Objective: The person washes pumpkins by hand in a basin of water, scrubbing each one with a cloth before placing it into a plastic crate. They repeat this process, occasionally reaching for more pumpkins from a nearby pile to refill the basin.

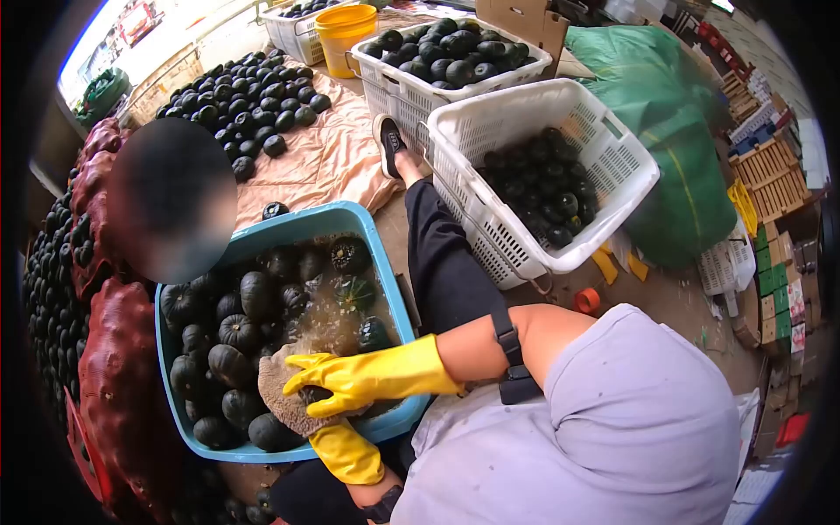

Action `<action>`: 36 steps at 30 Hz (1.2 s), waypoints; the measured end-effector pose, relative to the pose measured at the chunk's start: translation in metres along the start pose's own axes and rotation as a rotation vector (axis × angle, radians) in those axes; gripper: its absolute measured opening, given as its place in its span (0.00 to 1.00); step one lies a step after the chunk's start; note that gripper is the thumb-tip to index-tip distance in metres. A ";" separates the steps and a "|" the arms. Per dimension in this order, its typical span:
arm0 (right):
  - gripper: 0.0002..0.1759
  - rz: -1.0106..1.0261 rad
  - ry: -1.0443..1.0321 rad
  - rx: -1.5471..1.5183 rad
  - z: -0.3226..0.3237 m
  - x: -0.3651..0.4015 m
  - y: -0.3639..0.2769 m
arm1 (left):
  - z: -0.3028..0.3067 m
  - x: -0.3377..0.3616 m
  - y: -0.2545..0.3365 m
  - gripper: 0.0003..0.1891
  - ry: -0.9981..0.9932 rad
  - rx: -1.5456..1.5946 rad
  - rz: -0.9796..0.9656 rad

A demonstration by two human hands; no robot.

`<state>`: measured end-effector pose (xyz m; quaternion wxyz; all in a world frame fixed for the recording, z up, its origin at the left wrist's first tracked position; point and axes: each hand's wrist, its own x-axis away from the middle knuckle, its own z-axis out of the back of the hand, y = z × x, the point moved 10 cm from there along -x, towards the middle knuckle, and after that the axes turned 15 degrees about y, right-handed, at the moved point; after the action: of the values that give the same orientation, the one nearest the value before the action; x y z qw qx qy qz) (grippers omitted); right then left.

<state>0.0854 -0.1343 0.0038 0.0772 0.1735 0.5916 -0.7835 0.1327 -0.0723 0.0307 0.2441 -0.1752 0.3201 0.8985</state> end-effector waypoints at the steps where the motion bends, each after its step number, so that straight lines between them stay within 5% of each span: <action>1: 0.27 0.031 0.188 0.049 0.007 -0.003 0.009 | 0.001 0.010 0.006 0.20 0.013 -0.059 0.067; 3: 0.20 0.024 0.616 0.250 0.039 -0.014 0.023 | 0.011 0.025 0.034 0.30 0.029 -0.177 0.204; 5: 0.19 -0.435 0.674 0.027 0.043 -0.022 0.070 | 0.000 0.032 0.042 0.30 0.154 0.052 -0.065; 7: 0.18 -0.018 0.417 -0.119 0.020 -0.008 -0.007 | -0.021 0.045 0.006 0.33 -0.053 -0.138 -0.036; 10: 0.21 0.184 0.069 -0.124 -0.007 0.012 -0.037 | -0.019 0.041 0.025 0.34 -0.027 -0.098 -0.191; 11: 0.24 0.306 0.282 0.054 0.022 -0.004 -0.033 | -0.017 0.037 0.031 0.34 -0.014 -0.093 -0.252; 13: 0.25 -0.060 0.745 0.382 0.049 -0.018 0.028 | -0.008 0.038 0.037 0.31 0.087 -0.124 -0.231; 14: 0.23 0.045 0.593 0.251 0.031 -0.020 0.027 | -0.012 0.042 -0.001 0.28 0.120 0.595 0.416; 16: 0.19 0.123 0.184 -0.168 0.013 -0.009 -0.027 | -0.043 0.049 -0.019 0.25 -0.087 1.650 0.680; 17: 0.20 0.205 0.161 -0.056 0.017 -0.011 -0.026 | -0.057 0.056 -0.027 0.25 -0.212 2.037 0.888; 19: 0.23 0.398 0.127 0.162 0.011 -0.021 -0.008 | -0.072 0.062 -0.047 0.23 0.187 1.972 1.247; 20: 0.24 0.187 0.330 0.442 0.005 -0.021 0.014 | -0.087 0.059 -0.061 0.22 0.131 1.963 1.106; 21: 0.27 -0.120 0.098 0.437 -0.010 -0.023 -0.008 | -0.085 0.053 -0.061 0.22 0.078 1.978 1.087; 22: 0.26 -0.237 0.511 0.180 -0.007 -0.021 0.002 | -0.083 0.051 -0.059 0.21 0.022 1.989 1.081; 25: 0.28 -0.186 0.163 0.024 -0.009 -0.005 -0.027 | -0.072 0.062 -0.049 0.21 -0.128 2.004 1.103; 27: 0.30 -0.509 0.124 -0.332 -0.005 -0.008 -0.009 | -0.067 0.068 -0.041 0.21 -0.209 2.016 1.106; 29: 0.30 -0.464 0.492 -0.654 -0.004 0.000 0.024 | -0.072 0.067 -0.058 0.19 0.079 2.237 1.079; 30: 0.27 -0.410 0.520 -0.514 0.003 0.001 0.023 | -0.027 0.054 -0.038 0.20 0.194 1.319 0.784; 33: 0.34 0.104 -0.007 0.314 0.004 -0.012 -0.012 | -0.026 0.064 -0.044 0.19 0.349 1.526 1.297; 34: 0.38 0.053 -0.086 0.372 0.006 -0.008 -0.016 | 0.006 0.040 -0.047 0.24 0.273 1.007 0.743; 36: 0.38 -0.139 -0.290 0.400 0.008 -0.006 -0.025 | 0.011 0.049 -0.052 0.28 0.239 0.746 0.453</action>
<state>0.0814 -0.1357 0.0304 0.0712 0.0302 0.4182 -0.9051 0.1199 -0.0139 -0.0101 0.0492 -0.1034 0.6781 0.7260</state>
